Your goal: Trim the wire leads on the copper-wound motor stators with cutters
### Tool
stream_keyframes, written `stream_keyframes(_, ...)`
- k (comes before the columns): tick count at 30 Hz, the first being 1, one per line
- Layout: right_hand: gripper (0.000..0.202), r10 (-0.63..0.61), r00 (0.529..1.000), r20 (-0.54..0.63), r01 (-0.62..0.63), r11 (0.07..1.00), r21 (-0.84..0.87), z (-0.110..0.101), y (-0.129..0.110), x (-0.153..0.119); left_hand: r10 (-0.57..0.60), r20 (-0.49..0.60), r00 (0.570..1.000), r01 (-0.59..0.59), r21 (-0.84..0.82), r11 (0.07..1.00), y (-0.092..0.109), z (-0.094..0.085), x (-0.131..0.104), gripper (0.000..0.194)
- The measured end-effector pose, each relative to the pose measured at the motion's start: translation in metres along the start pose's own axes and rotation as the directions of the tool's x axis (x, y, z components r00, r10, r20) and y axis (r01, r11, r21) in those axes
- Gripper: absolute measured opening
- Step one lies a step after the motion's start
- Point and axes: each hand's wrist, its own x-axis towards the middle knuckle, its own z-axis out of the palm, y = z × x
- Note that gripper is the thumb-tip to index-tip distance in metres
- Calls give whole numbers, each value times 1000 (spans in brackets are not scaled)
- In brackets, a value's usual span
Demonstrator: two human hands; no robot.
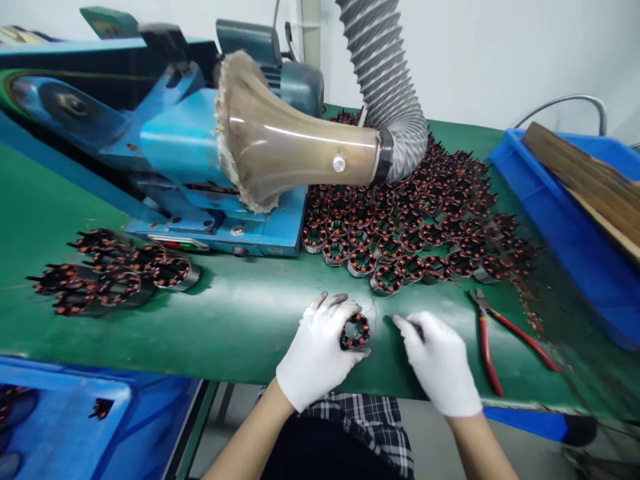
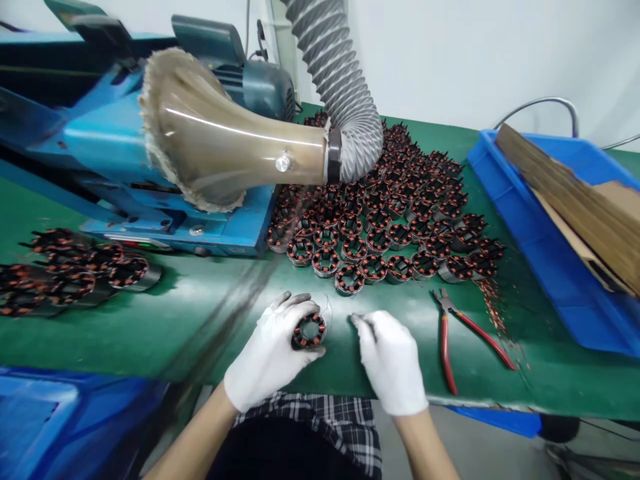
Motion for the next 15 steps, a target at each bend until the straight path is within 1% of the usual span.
stream_keyframes(1,18,-15,1000,-2,15,999,50,-5,0,5,-1,4,1000,1,3,1000,0,0,0,49)
stream_keyframes(2,13,-54,998,34,50,992,115,-9,-1,10,-6,5,1000,6,9,1000,-1,0,0,53)
stream_keyframes(3,12,-127,986,105,108,979,171,-12,-4,14,-13,4,1000,13,18,1000,-1,0,-1,58)
stream_keyframes(4,21,-223,957,188,184,962,200,-13,-7,18,-20,3,1000,20,29,999,-2,0,-1,65)
stream_keyframes(5,31,-316,911,267,270,943,195,-13,-11,20,-22,1,1000,21,42,999,-3,1,-1,72)
stream_keyframes(6,39,-379,864,331,345,925,159,-11,-15,22,-17,-2,1000,17,55,998,-4,2,-2,77)
stream_keyframes(7,45,-407,833,374,398,911,105,-8,-18,23,-6,-4,1000,6,67,998,-5,2,-2,79)
stream_keyframes(8,47,-408,823,395,424,904,51,-4,-20,24,9,-7,1000,-8,74,997,-5,2,-3,79)
stream_keyframes(10,43,-385,836,390,427,904,-23,3,-23,23,36,-6,999,-35,75,997,-4,2,-3,69)
stream_keyframes(12,37,-368,852,371,420,905,-66,7,-22,20,42,-2,999,-41,68,997,-1,0,-3,55)
stream_keyframes(14,34,-378,858,347,436,894,-106,8,-18,14,36,1,999,-36,74,997,3,-1,-3,45)
stream_keyframes(15,34,-384,858,340,447,886,-126,7,-14,10,31,3,1000,-31,80,996,4,-1,-3,43)
